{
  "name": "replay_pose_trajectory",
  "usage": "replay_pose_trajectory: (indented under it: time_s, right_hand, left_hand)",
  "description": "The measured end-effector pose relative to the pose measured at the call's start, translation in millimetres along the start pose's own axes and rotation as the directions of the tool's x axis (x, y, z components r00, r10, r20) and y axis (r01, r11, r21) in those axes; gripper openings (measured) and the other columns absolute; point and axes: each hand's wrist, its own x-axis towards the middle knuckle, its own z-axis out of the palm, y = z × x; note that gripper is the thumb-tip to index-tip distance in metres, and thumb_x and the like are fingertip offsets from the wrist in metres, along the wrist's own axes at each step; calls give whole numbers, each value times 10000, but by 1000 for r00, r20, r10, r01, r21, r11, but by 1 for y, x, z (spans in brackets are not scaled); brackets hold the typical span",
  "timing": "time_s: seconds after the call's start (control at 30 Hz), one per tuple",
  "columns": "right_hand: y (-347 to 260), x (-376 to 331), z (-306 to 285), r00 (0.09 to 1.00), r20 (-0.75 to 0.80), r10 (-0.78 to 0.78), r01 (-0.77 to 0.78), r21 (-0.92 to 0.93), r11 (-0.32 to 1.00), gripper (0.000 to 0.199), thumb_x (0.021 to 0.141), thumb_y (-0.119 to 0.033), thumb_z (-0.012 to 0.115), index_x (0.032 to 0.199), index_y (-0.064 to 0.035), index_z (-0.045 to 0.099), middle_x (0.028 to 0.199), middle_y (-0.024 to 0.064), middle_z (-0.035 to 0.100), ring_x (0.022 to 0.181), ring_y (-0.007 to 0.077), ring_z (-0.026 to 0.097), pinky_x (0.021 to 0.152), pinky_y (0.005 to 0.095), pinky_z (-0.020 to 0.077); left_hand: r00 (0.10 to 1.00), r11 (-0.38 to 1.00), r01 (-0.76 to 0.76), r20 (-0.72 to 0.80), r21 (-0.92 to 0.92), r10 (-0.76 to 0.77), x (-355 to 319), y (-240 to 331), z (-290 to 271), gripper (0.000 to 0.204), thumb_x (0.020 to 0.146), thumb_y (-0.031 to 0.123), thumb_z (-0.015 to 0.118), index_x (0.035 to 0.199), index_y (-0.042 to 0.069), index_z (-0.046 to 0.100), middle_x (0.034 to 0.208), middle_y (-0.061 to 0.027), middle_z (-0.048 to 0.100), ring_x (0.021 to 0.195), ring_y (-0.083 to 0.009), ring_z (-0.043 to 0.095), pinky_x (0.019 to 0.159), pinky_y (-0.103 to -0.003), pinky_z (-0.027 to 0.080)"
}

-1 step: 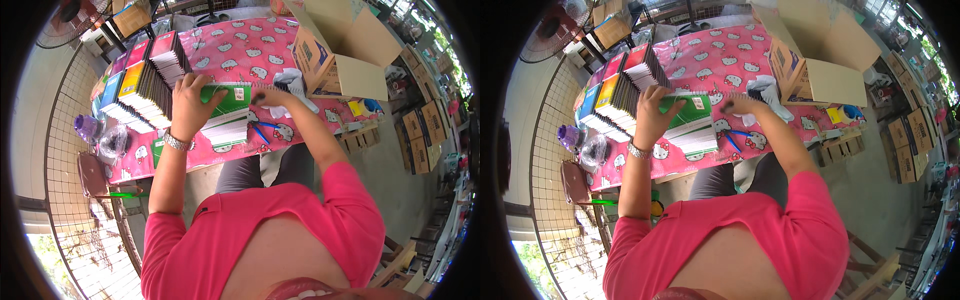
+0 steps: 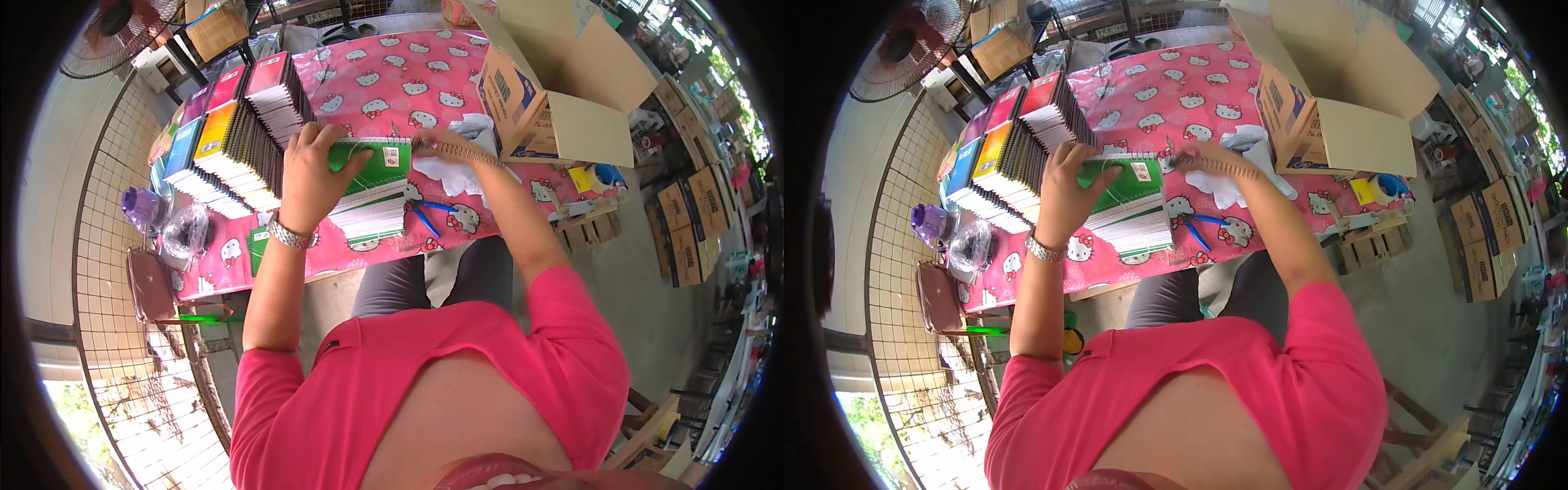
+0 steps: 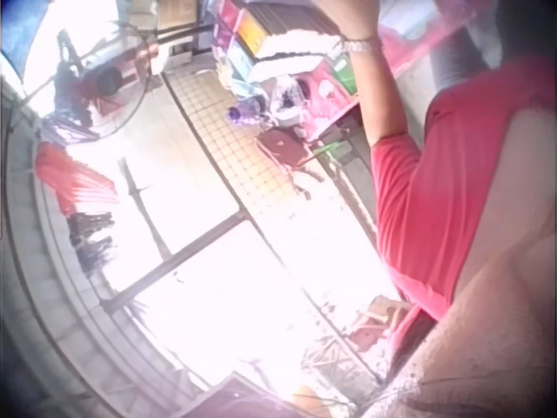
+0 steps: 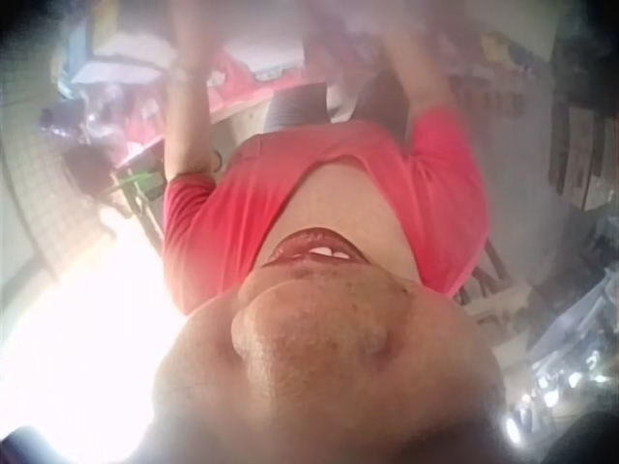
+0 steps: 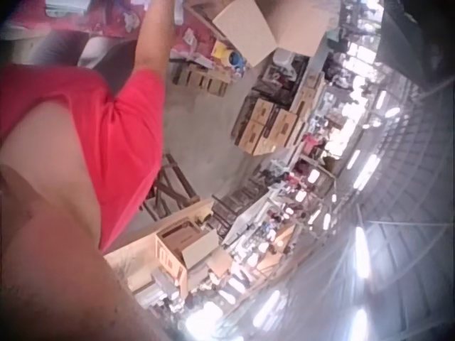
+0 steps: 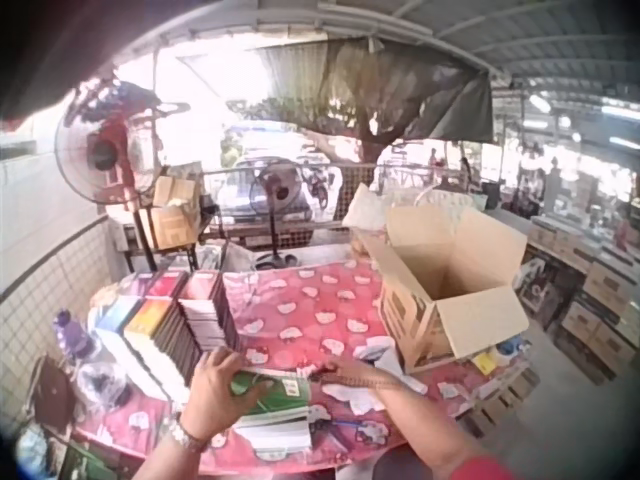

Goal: The person organizes several stacks of spiral notebooks on a table, checking the covers and bindings, and hands small red packages to another person.

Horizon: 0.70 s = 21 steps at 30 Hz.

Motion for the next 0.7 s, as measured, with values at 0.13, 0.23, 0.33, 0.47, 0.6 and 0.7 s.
replay_pose_trajectory:
  time_s: [0.13, 0.23, 0.33, 0.47, 0.6, 0.7]
  right_hand:
    - [-130, -19, -57, 957, 12, -288, 197, 703, 683, 607, 872, -407, 614, 1296, 23, 560, 1227, 136, 632, 1133, 198, 584, 998, 322, 424]
    - [-166, -16, -72, 976, 216, 19, -12, -35, 999, 604, 862, -384, 592, 1297, 33, 560, 1279, 145, 606, 1174, 238, 570, 1003, 336, 428]
    - [-165, -19, -78, 939, 182, -293, 90, 690, 718, 523, 838, -384, 608, 1189, 4, 611, 1187, 80, 577, 1096, 210, 562, 965, 327, 424]
    - [-169, -2, -71, 970, 243, 32, 22, -216, 976, 507, 846, -407, 598, 1156, -7, 633, 1193, 87, 558, 1124, 226, 539, 971, 362, 426]
    - [-181, -7, -70, 860, 275, -431, 147, 673, 724, 421, 781, -252, 633, 1143, -37, 644, 1158, 53, 569, 1058, 182, 542, 938, 340, 436]
    - [-168, 7, -69, 962, 231, -147, 61, 343, 937, 424, 765, -265, 630, 1120, -33, 640, 1159, 52, 580, 1040, 180, 547, 930, 338, 431]
  left_hand:
    - [998, 987, 55, 46, -152, -49, 1, 1, 4, 334, 745, 215, 816, 947, 9, 649, 898, -122, 600, 765, -291, 606, 687, -375, 486]
    - [992, 975, 92, 105, -201, -72, 9, -2, 0, 319, 752, 200, 813, 938, 1, 647, 876, -110, 587, 754, -261, 609, 679, -351, 483]
    - [991, 975, 91, 115, -204, -69, 9, 0, -2, 321, 751, 193, 814, 940, -6, 648, 876, -105, 585, 746, -245, 607, 680, -338, 483]
    - [995, 968, 59, 91, -244, -38, 11, -6, 0, 331, 742, 242, 819, 924, 20, 655, 887, -116, 604, 735, -298, 626, 666, -380, 505]
    - [986, 961, 89, 162, -262, -47, 14, -8, -5, 351, 747, 232, 824, 947, 1, 651, 884, -115, 609, 758, -264, 631, 691, -352, 500]
    - [978, 956, 115, 201, -268, -62, 15, -7, -8, 363, 752, 233, 825, 960, -6, 648, 888, -116, 625, 784, -254, 643, 707, -343, 501]
